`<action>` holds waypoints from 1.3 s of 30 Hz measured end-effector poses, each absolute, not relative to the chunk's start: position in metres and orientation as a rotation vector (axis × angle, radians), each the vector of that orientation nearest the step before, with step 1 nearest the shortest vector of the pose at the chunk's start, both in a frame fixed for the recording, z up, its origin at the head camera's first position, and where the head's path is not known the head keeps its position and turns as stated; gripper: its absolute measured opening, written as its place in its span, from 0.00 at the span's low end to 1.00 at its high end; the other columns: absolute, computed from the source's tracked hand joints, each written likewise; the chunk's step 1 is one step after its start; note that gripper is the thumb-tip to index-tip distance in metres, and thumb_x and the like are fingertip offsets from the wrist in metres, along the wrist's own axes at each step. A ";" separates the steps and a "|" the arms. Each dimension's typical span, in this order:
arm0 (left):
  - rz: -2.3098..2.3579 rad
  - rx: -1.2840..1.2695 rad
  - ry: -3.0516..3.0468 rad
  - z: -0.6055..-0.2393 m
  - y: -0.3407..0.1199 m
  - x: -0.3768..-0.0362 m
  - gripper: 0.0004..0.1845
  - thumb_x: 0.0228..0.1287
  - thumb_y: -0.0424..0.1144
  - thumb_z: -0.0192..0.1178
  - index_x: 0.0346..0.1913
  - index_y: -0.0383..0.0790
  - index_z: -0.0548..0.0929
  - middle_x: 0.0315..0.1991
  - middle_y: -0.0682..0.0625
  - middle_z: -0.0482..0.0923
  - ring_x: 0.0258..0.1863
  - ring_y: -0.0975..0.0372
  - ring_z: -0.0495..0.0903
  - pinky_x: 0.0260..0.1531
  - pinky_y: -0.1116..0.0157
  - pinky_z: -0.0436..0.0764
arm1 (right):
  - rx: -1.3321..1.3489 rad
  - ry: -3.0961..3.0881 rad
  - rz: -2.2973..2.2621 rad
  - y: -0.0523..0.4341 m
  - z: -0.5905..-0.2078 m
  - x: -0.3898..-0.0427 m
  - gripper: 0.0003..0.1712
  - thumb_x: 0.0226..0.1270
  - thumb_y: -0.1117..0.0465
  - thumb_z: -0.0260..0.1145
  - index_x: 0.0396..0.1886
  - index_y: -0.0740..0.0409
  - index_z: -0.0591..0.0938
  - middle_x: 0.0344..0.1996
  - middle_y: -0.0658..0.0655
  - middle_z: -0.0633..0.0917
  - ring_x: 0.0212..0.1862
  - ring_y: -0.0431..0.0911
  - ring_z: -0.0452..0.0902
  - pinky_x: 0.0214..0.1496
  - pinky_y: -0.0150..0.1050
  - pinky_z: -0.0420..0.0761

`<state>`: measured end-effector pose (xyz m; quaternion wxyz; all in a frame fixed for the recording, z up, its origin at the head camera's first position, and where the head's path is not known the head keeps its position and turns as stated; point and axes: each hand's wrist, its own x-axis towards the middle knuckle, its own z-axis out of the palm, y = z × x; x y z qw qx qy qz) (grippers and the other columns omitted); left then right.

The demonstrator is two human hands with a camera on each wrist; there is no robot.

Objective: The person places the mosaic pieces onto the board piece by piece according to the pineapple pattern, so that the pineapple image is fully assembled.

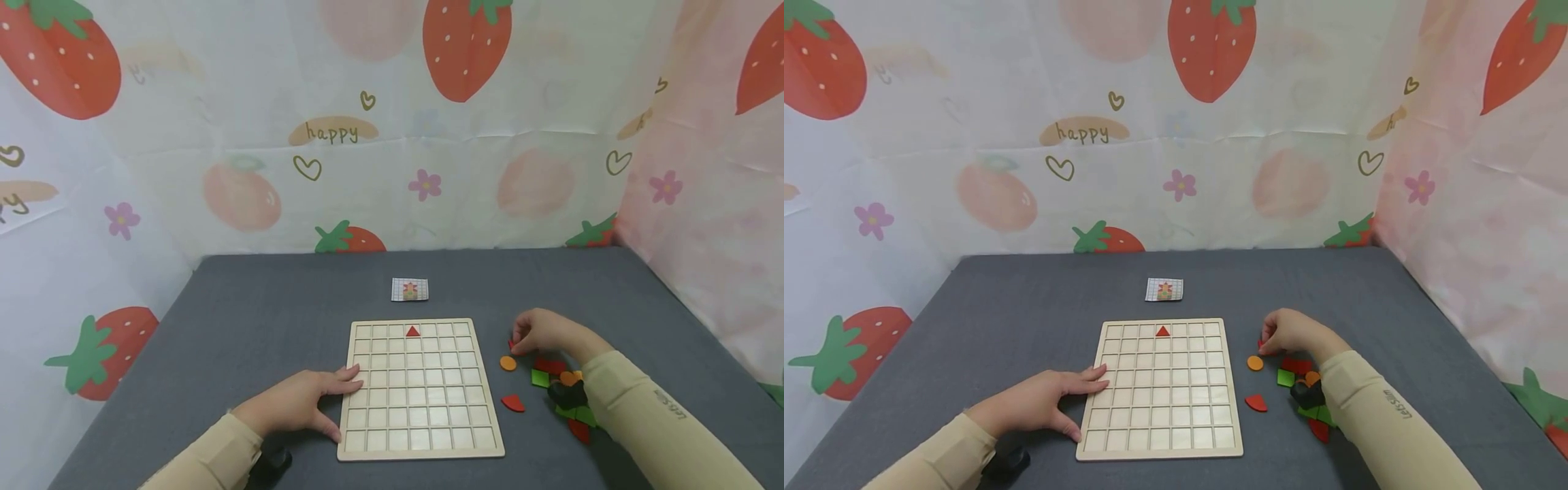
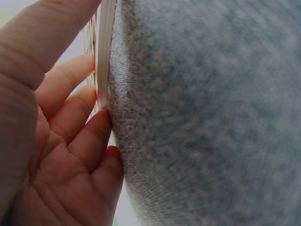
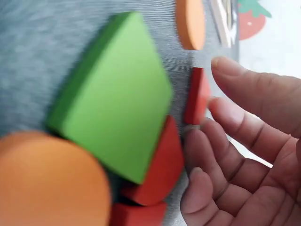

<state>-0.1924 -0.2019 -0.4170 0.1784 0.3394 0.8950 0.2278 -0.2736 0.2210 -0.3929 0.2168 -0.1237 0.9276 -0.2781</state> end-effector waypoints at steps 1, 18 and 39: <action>0.644 0.962 2.532 -0.417 -0.202 -0.192 0.47 0.30 0.62 0.63 0.62 0.53 0.63 0.64 0.57 0.53 0.61 0.64 0.56 0.54 0.61 0.63 | -0.340 2.577 -0.766 0.221 -0.394 -0.273 0.10 0.49 0.61 0.67 0.21 0.59 0.75 0.17 0.51 0.73 0.20 0.43 0.65 0.22 0.36 0.67; 0.648 0.991 2.534 -0.418 -0.203 -0.192 0.47 0.31 0.62 0.63 0.62 0.53 0.63 0.64 0.56 0.53 0.61 0.63 0.56 0.54 0.61 0.63 | -0.372 2.622 -0.747 0.219 -0.401 -0.275 0.10 0.46 0.64 0.68 0.24 0.59 0.73 0.18 0.52 0.73 0.21 0.44 0.64 0.22 0.36 0.65; 0.634 0.987 2.540 -0.416 -0.203 -0.191 0.47 0.31 0.62 0.63 0.62 0.53 0.63 0.64 0.57 0.53 0.61 0.63 0.56 0.54 0.60 0.62 | -0.494 2.580 -0.864 0.211 -0.391 -0.283 0.07 0.56 0.63 0.61 0.24 0.58 0.72 0.19 0.53 0.73 0.22 0.45 0.67 0.25 0.37 0.67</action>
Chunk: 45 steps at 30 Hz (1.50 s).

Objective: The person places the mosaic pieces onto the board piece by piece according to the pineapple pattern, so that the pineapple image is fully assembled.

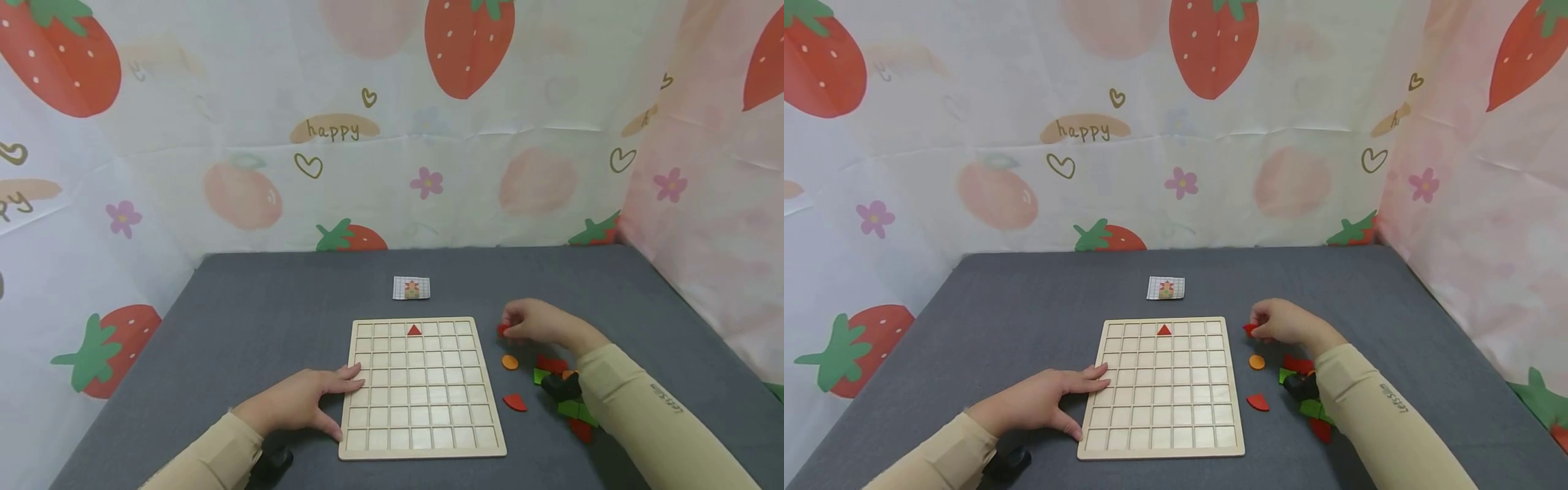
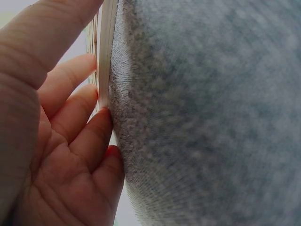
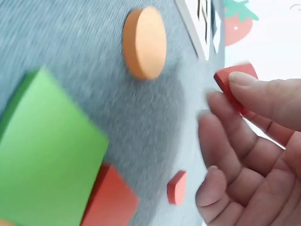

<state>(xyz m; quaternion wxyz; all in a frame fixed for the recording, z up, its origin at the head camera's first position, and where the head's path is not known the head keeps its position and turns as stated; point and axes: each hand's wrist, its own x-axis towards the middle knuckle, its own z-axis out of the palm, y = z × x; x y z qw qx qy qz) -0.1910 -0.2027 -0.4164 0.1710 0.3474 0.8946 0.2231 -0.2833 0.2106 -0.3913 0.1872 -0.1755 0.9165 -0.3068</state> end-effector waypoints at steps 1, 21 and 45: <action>0.630 0.988 2.543 -0.416 -0.203 -0.191 0.47 0.32 0.62 0.63 0.62 0.53 0.63 0.64 0.57 0.53 0.61 0.63 0.56 0.54 0.60 0.62 | -0.490 2.583 -0.872 0.209 -0.390 -0.283 0.06 0.56 0.62 0.61 0.24 0.57 0.73 0.19 0.53 0.73 0.22 0.45 0.66 0.24 0.37 0.66; 0.647 1.009 2.547 -0.415 -0.203 -0.189 0.46 0.32 0.61 0.63 0.62 0.51 0.63 0.64 0.55 0.54 0.61 0.62 0.57 0.54 0.60 0.63 | -0.484 2.574 -1.021 0.149 -0.386 -0.287 0.02 0.54 0.61 0.63 0.27 0.54 0.78 0.25 0.55 0.79 0.28 0.51 0.71 0.26 0.37 0.69; 0.628 0.968 2.533 -0.416 -0.204 -0.192 0.46 0.32 0.63 0.62 0.62 0.55 0.62 0.64 0.58 0.53 0.61 0.65 0.56 0.54 0.60 0.62 | -0.507 2.537 -1.015 0.069 -0.401 -0.298 0.05 0.55 0.60 0.63 0.24 0.47 0.84 0.26 0.46 0.81 0.31 0.43 0.70 0.32 0.35 0.71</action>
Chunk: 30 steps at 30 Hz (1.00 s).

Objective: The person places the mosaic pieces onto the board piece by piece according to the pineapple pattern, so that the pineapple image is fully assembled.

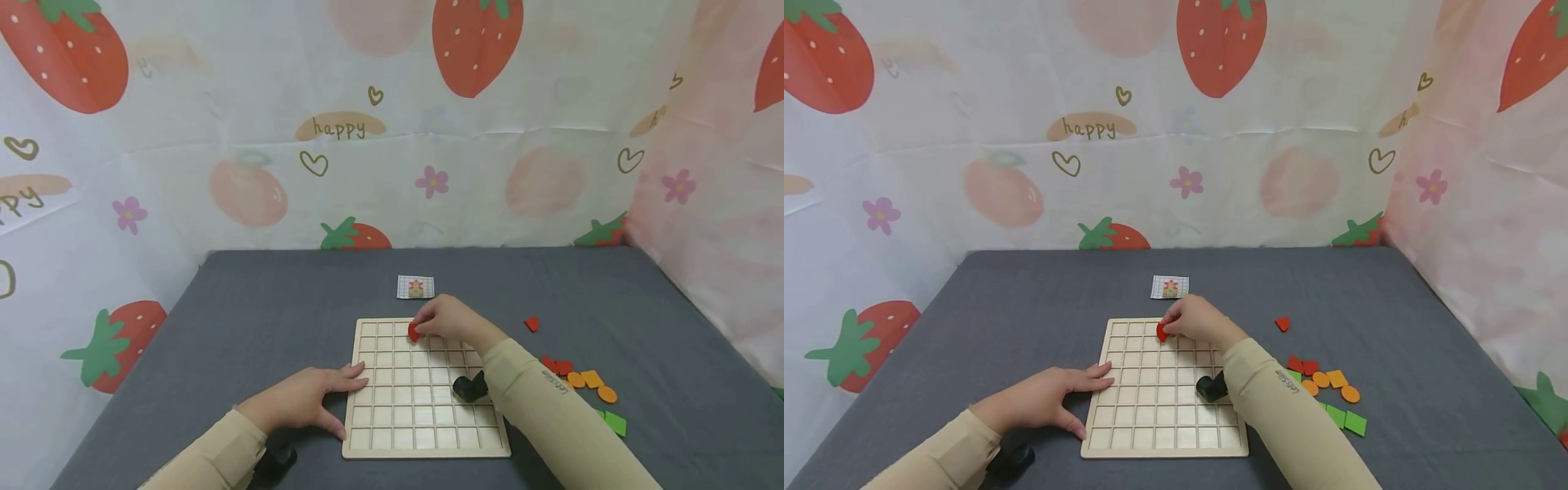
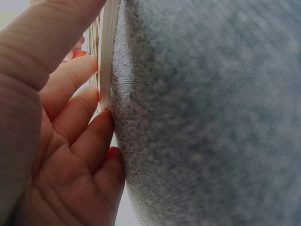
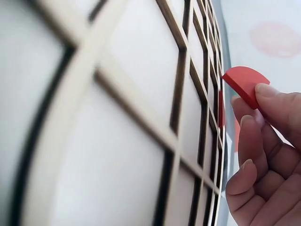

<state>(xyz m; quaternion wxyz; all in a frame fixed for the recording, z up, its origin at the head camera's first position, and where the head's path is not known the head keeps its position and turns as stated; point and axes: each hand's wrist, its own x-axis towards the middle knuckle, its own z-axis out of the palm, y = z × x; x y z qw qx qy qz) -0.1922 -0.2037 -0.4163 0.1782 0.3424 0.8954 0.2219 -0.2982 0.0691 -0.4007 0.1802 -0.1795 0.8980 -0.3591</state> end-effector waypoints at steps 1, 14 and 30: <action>0.629 0.970 2.531 -0.416 -0.204 -0.192 0.46 0.32 0.63 0.62 0.62 0.54 0.62 0.64 0.57 0.53 0.61 0.64 0.56 0.54 0.60 0.62 | -0.521 2.547 -1.002 0.067 -0.400 -0.298 0.05 0.55 0.60 0.63 0.23 0.47 0.84 0.26 0.46 0.81 0.30 0.43 0.70 0.32 0.36 0.71; 0.643 0.957 2.528 -0.413 -0.203 -0.191 0.46 0.32 0.62 0.63 0.62 0.53 0.63 0.64 0.57 0.53 0.61 0.64 0.56 0.54 0.61 0.62 | -0.609 2.573 -0.948 0.047 -0.405 -0.298 0.04 0.52 0.61 0.65 0.21 0.49 0.81 0.22 0.46 0.80 0.27 0.43 0.70 0.29 0.36 0.71; 0.625 0.952 2.529 -0.414 -0.202 -0.191 0.47 0.32 0.62 0.62 0.62 0.54 0.62 0.64 0.58 0.53 0.61 0.64 0.55 0.55 0.60 0.62 | -0.603 2.594 -0.876 0.042 -0.405 -0.298 0.01 0.51 0.61 0.66 0.25 0.49 0.83 0.22 0.46 0.79 0.28 0.41 0.72 0.29 0.34 0.72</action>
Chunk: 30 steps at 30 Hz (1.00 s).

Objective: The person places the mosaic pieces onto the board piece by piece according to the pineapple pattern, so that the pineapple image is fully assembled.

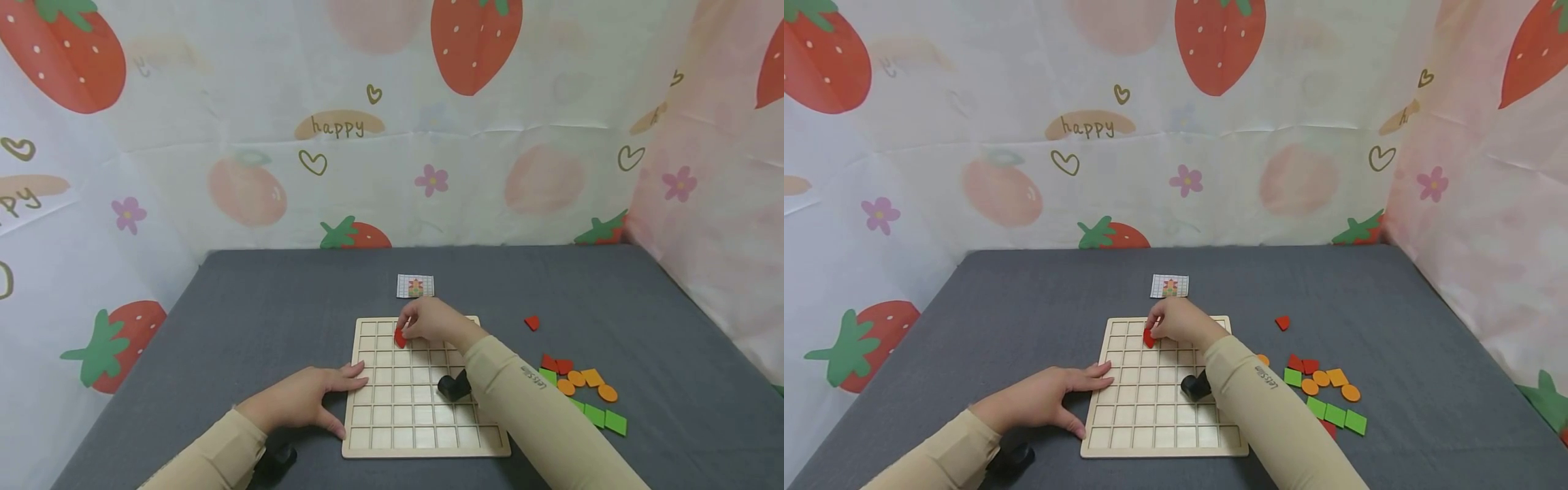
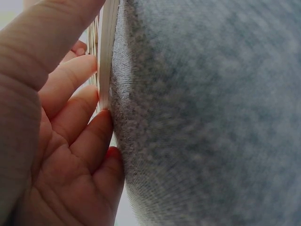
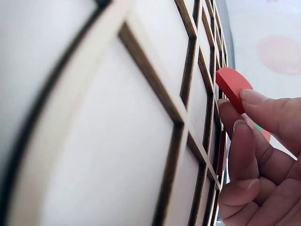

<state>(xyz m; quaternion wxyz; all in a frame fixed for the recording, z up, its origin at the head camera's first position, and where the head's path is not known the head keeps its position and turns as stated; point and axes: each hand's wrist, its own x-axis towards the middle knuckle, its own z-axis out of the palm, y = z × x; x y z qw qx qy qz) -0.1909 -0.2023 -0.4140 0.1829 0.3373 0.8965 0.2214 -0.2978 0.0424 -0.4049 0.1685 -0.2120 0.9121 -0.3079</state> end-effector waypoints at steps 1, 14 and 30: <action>0.625 0.953 2.528 -0.414 -0.202 -0.191 0.47 0.32 0.62 0.62 0.62 0.54 0.62 0.64 0.58 0.53 0.61 0.64 0.55 0.55 0.60 0.62 | -0.600 2.593 -0.872 0.043 -0.405 -0.298 0.02 0.51 0.61 0.66 0.26 0.48 0.83 0.23 0.46 0.79 0.28 0.41 0.72 0.29 0.34 0.72; 0.628 0.965 2.537 -0.417 -0.203 -0.193 0.47 0.31 0.63 0.62 0.62 0.55 0.62 0.64 0.58 0.53 0.61 0.64 0.55 0.55 0.60 0.62 | -0.604 2.614 -0.831 0.042 -0.402 -0.298 0.06 0.50 0.61 0.67 0.19 0.46 0.84 0.20 0.43 0.80 0.28 0.40 0.71 0.30 0.33 0.72; 0.646 0.989 2.538 -0.415 -0.202 -0.190 0.47 0.31 0.61 0.64 0.62 0.52 0.63 0.64 0.56 0.54 0.61 0.63 0.56 0.54 0.61 0.62 | -0.691 2.665 -0.772 0.040 -0.404 -0.298 0.06 0.48 0.61 0.68 0.15 0.49 0.82 0.15 0.43 0.79 0.20 0.39 0.66 0.22 0.32 0.67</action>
